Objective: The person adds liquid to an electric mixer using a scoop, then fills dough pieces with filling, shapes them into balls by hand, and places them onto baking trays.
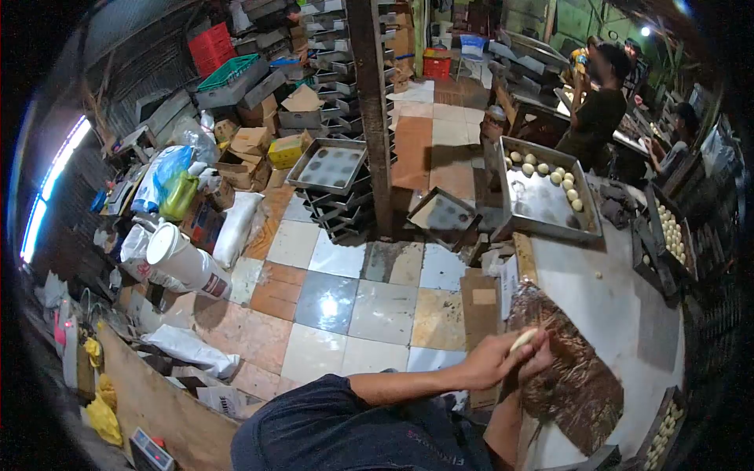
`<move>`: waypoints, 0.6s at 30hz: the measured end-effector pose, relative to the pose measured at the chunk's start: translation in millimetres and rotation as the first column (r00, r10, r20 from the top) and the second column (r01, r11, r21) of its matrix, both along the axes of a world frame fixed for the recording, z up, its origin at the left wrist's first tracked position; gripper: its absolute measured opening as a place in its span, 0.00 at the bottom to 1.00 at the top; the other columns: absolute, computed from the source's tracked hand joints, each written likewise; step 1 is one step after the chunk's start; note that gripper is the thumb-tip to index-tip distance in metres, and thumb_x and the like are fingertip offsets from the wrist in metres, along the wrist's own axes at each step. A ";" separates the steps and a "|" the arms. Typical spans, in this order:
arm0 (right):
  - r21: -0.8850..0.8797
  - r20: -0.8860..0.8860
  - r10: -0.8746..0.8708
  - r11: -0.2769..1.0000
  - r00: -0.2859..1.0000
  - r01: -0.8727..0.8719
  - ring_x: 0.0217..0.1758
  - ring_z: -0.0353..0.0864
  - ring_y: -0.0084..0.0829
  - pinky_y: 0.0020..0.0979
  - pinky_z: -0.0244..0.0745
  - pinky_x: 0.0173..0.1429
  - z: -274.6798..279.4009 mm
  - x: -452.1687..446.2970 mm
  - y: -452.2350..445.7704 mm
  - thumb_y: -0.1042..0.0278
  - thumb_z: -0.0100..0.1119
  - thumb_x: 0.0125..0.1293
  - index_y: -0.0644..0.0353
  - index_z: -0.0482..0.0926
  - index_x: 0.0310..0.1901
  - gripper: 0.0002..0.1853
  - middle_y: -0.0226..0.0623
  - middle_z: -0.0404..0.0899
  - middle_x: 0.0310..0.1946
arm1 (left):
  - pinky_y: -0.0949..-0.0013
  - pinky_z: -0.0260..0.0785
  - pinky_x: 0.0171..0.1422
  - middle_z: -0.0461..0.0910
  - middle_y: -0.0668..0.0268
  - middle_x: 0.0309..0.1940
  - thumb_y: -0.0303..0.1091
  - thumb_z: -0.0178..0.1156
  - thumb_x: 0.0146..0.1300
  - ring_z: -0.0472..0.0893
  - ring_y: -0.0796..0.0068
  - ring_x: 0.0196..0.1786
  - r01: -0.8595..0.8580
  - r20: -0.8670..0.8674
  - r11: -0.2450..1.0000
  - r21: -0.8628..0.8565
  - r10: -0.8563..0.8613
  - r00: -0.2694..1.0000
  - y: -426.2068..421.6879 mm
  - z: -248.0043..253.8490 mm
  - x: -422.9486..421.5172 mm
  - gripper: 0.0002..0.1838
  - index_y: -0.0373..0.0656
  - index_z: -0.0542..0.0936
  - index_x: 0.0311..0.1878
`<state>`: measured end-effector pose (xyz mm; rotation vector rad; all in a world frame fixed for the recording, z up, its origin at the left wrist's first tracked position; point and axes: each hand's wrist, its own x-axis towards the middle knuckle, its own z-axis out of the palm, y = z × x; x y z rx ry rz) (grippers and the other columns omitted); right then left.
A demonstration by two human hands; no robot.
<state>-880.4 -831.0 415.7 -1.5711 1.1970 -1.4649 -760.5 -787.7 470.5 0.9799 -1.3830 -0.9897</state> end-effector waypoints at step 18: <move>0.184 -0.550 -0.171 0.930 0.818 0.318 0.36 0.73 0.34 0.34 0.70 0.41 -3.5 -76.5 37.2 0.62 0.51 0.66 0.66 0.76 0.35 0.13 0.40 0.71 0.36 | 0.81 0.60 0.25 0.74 0.76 0.20 0.54 0.51 0.69 0.69 0.89 0.23 0.740 -0.695 0.467 0.485 -0.308 0.650 -15.6 -76.8 30.3 0.23 0.42 0.80 0.40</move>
